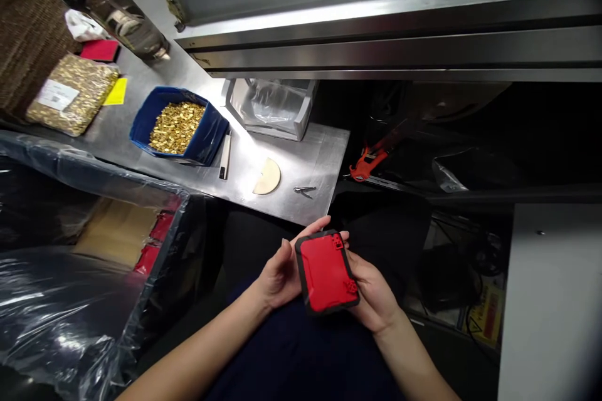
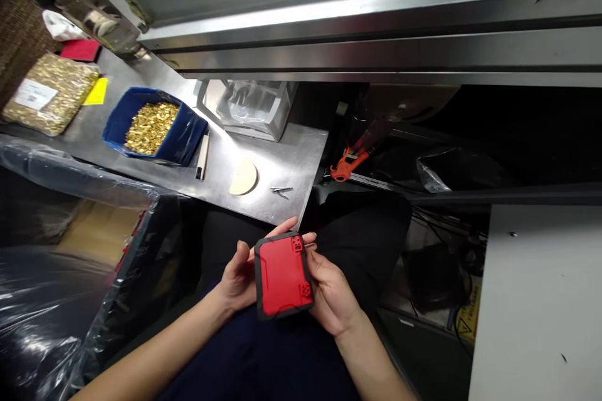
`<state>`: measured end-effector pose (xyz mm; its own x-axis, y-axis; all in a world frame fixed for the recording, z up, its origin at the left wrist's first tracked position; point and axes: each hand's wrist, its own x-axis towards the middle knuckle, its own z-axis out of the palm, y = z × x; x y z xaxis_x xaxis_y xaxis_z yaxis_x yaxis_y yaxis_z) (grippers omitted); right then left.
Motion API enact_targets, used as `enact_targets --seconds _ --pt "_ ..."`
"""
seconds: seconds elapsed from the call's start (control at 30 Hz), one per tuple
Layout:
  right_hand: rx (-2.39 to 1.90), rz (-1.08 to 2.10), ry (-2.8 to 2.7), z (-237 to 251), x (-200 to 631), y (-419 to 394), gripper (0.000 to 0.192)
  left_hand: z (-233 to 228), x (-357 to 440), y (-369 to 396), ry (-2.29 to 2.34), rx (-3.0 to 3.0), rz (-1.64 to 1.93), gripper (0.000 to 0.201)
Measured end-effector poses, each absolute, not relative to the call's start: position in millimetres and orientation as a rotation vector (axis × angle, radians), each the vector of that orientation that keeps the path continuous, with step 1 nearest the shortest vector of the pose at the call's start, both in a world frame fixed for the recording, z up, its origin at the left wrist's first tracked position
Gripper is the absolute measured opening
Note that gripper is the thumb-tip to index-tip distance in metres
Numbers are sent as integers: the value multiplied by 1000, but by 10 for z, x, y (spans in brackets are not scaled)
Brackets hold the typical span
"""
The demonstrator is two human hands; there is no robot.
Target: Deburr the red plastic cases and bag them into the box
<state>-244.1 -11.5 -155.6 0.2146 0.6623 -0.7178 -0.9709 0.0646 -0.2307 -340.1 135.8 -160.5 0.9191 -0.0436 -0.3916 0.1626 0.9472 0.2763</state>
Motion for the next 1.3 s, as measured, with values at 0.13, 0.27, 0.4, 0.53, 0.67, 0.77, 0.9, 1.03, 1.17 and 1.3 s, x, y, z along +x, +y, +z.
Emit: enact_targets --seconds 0.13,0.27,0.4,0.53,0.67,0.77,0.9,1.03,1.17,1.3 --pt "-809 1262 572 -1618 -2434 -81 36 -1646 -3279 1365 467 208 -85 87" --pt "-880 1253 507 -1602 -2333 -51 41 -1664 -3084 1388 486 153 -84 84" --pt "-1033 1331 329 -1579 -2151 -40 43 -1710 -2912 1388 493 126 -95 87" --pt "-1397 1419 -128 -1584 -1861 -141 50 -1722 -2855 1381 510 99 -73 83" --pt "-1804 1253 -420 -1608 -1497 -224 41 -1655 -3004 1435 545 116 29 77" --pt "-1997 1055 -637 -1662 -1357 -32 34 -1600 -3257 1472 579 136 73 75" --pt "-2109 761 -1210 -1751 -1485 657 29 -1586 -3606 1462 642 179 92 73" --pt "-2029 660 -1585 -1831 -1691 1449 45 -1613 -3800 1450 646 195 79 74" --pt "-1951 634 -1920 -1857 -1686 1904 39 -1656 -3924 1464 602 194 90 74" --pt "-1979 616 -2031 -1750 -1640 1953 31 -1767 -4075 1475 570 174 99 73"
